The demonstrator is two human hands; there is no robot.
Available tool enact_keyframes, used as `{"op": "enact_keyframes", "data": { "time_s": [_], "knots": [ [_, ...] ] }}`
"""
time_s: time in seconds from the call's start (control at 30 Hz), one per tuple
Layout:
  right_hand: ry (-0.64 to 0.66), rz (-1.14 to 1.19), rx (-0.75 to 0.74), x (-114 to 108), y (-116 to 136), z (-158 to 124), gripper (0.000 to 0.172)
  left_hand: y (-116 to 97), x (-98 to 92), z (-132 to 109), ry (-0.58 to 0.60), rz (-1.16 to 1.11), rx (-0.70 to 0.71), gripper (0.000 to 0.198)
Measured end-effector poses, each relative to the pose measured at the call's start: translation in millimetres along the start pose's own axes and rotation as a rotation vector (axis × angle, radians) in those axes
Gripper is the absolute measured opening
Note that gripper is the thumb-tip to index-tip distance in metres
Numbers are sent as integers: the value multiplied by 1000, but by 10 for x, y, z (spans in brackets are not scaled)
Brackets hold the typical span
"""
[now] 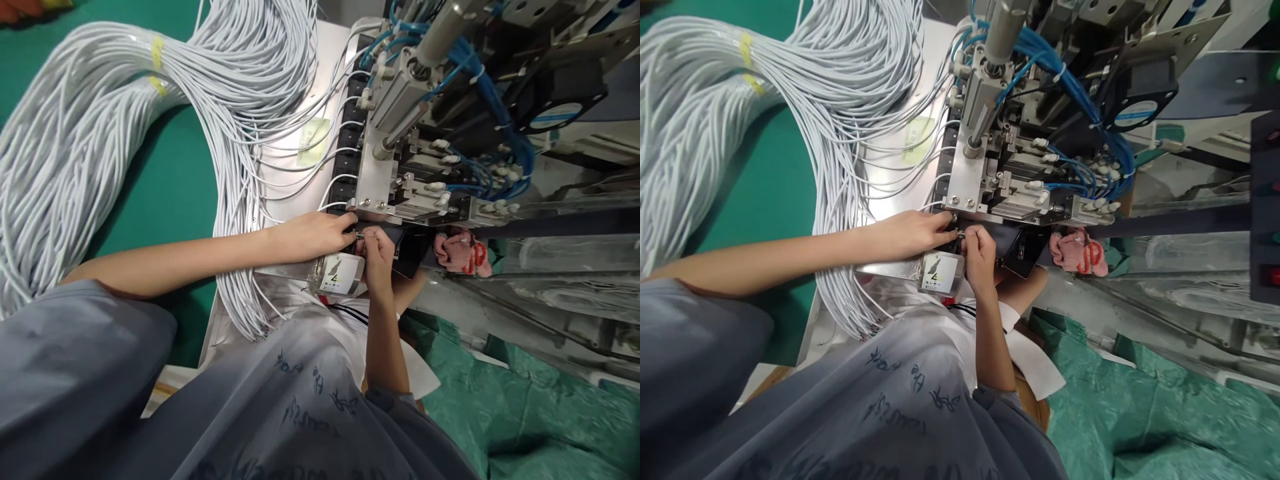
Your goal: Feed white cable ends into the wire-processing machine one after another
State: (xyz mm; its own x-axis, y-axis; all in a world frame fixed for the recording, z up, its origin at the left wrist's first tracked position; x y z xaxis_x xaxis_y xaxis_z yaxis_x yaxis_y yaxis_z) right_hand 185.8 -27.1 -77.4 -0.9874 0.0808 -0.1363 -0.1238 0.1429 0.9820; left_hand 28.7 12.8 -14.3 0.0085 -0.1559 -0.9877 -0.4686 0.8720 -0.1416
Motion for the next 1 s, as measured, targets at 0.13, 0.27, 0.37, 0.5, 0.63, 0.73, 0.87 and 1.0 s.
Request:
{"op": "enact_keyframes", "data": {
  "time_s": [0.13,0.27,0.37,0.5,0.63,0.73,0.87,1.0],
  "knots": [
    [51,-55,-56,9,-8,33,33,-10,-2,-1,0,-6,-10,32],
    [-3,-20,-57,41,-84,38,37,-47,-83,-20,7,7,-52,26],
    [-30,-29,-64,69,-123,60,41,-73,-173,-65,38,36,-130,20],
    [-79,-88,-99,55,-53,44,40,-81,-216,-143,10,19,-196,19],
    [-427,-194,-176,-6,175,-311,33,-50,-158,-165,-35,29,-219,21],
    [-340,-288,-222,142,343,-719,26,10,-122,-148,-67,87,-312,29],
    [315,-386,-138,666,332,-1056,22,70,-117,-131,-70,116,-395,32],
    [603,-350,-86,1089,135,-1088,24,-5,-160,-134,-64,98,-327,30]
  ]
}}
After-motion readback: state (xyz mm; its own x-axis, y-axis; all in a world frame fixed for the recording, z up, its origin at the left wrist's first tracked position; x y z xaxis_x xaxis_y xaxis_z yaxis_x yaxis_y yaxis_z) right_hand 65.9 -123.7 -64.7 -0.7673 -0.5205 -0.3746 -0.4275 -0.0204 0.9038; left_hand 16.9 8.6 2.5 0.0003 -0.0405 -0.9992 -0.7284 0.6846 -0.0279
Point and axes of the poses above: each hand's wrist, its own z-axis towards the middle knuckle, its own x-axis out of the palm, y = z × x, the point moved 2 cm from there along z, towards the middle knuckle, and after that the axes turned 1 degree about -x, right-handed, at the moved point
